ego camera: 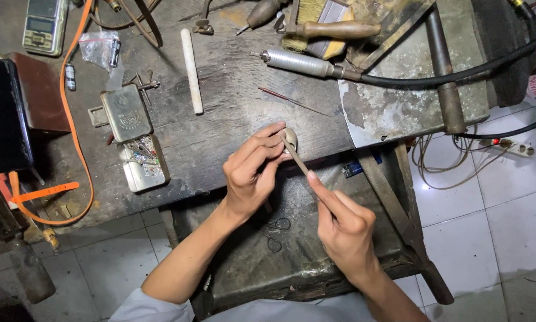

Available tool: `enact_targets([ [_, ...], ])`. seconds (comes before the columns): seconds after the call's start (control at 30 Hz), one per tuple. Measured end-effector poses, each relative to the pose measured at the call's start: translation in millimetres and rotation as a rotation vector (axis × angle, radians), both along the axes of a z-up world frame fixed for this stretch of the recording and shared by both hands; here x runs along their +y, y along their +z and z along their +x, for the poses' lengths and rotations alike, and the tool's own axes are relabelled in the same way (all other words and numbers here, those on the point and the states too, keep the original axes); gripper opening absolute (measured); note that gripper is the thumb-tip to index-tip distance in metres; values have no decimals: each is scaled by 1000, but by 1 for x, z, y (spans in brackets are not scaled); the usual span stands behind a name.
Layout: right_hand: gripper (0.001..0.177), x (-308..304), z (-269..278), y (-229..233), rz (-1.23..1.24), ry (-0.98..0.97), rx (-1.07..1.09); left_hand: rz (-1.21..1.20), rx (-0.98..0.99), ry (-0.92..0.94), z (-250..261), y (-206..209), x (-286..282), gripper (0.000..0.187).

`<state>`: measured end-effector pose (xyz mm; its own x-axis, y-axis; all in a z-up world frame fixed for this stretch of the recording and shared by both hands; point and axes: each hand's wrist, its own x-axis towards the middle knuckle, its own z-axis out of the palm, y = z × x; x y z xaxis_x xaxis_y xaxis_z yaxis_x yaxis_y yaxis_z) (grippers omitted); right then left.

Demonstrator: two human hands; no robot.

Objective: The person is using a hand file to shape and smooth the surface of a small metal ring at a jewelry workbench.

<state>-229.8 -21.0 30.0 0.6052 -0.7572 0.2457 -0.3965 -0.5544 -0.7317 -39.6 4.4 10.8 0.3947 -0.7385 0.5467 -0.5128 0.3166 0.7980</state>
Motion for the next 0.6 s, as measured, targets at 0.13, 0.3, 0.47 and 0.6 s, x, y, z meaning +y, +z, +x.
enact_targets([
  [0.13, 36, -25, 30, 2, 10, 18, -94, -65, 21, 60, 0, -12, -1, 9],
  [0.3, 42, -17, 17, 0, 66, 3, -100, -75, 24, 70, -3, -10, -3, 8],
  [0.47, 41, -13, 5, -5, 80, 19, -61, -86, 47, 83, -3, -10, -5, 9],
  [0.6, 35, -32, 34, -6, -2, 36, -133, -84, 20, 70, -1, -5, -3, 9],
])
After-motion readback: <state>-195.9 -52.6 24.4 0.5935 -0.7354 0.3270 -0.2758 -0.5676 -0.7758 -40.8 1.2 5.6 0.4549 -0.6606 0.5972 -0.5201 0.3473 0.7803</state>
